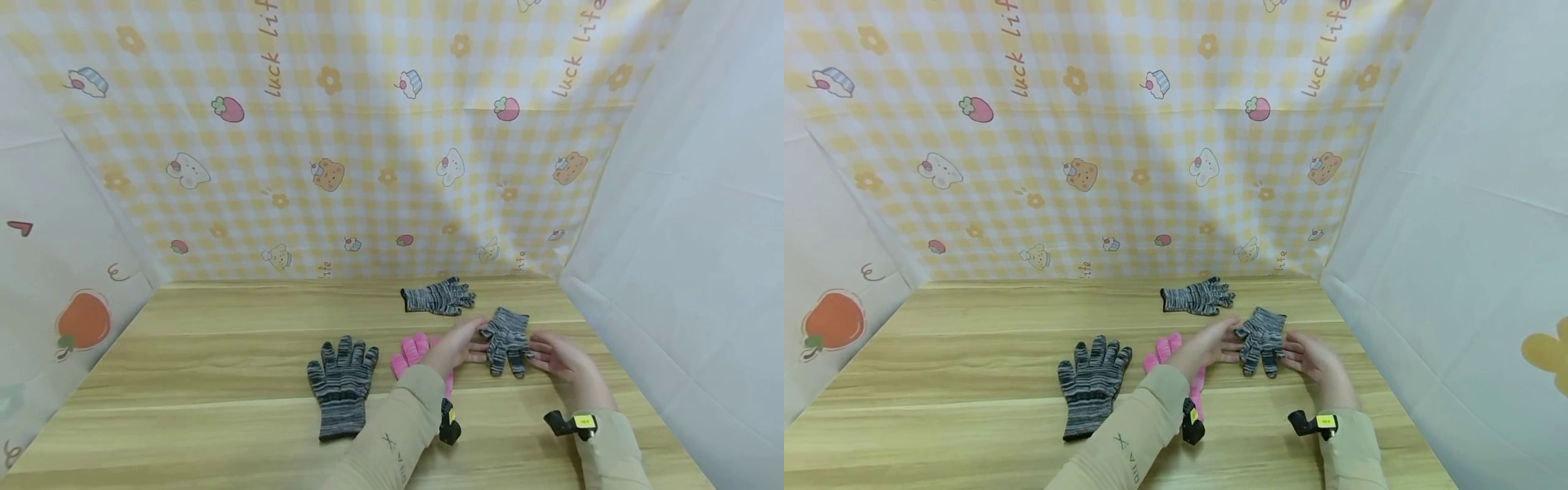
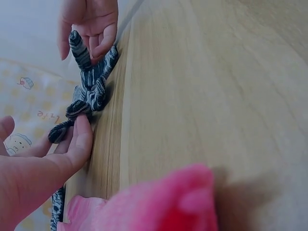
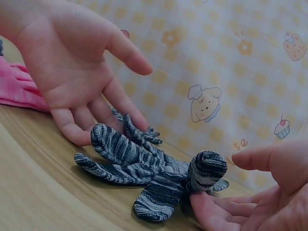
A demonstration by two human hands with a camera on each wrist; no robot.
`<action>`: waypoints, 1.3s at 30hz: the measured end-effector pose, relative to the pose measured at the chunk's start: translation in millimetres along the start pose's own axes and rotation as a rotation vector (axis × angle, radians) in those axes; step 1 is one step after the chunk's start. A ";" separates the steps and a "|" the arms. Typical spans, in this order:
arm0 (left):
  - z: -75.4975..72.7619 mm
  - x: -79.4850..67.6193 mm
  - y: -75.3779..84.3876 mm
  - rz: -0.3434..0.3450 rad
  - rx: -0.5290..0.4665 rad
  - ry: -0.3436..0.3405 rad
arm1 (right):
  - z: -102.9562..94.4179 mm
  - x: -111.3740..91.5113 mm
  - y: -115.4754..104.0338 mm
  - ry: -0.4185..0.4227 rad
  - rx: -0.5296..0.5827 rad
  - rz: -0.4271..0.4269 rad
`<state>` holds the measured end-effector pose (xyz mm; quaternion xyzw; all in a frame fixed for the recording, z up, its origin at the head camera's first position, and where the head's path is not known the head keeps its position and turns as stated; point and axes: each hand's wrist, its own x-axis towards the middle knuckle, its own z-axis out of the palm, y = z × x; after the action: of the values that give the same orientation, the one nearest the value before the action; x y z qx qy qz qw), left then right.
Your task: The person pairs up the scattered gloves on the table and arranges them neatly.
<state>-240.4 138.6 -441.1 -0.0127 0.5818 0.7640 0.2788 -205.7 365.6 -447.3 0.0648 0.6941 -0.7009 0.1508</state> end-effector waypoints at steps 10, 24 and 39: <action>3.0 -4.8 -0.5 0.006 -0.019 -0.001 | 5.4 -1.2 -0.4 0.079 0.073 0.041; 2.2 -8.9 2.3 0.024 -0.035 -0.030 | 11.4 0.8 -7.0 0.126 -0.092 0.060; -0.4 -25.1 13.0 0.037 -0.102 -0.084 | 23.5 -9.1 -27.6 0.187 -0.186 -0.055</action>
<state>-225.1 125.8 -421.1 0.0157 0.5299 0.7976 0.2877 -202.6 343.1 -417.6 0.0965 0.7688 -0.6282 0.0715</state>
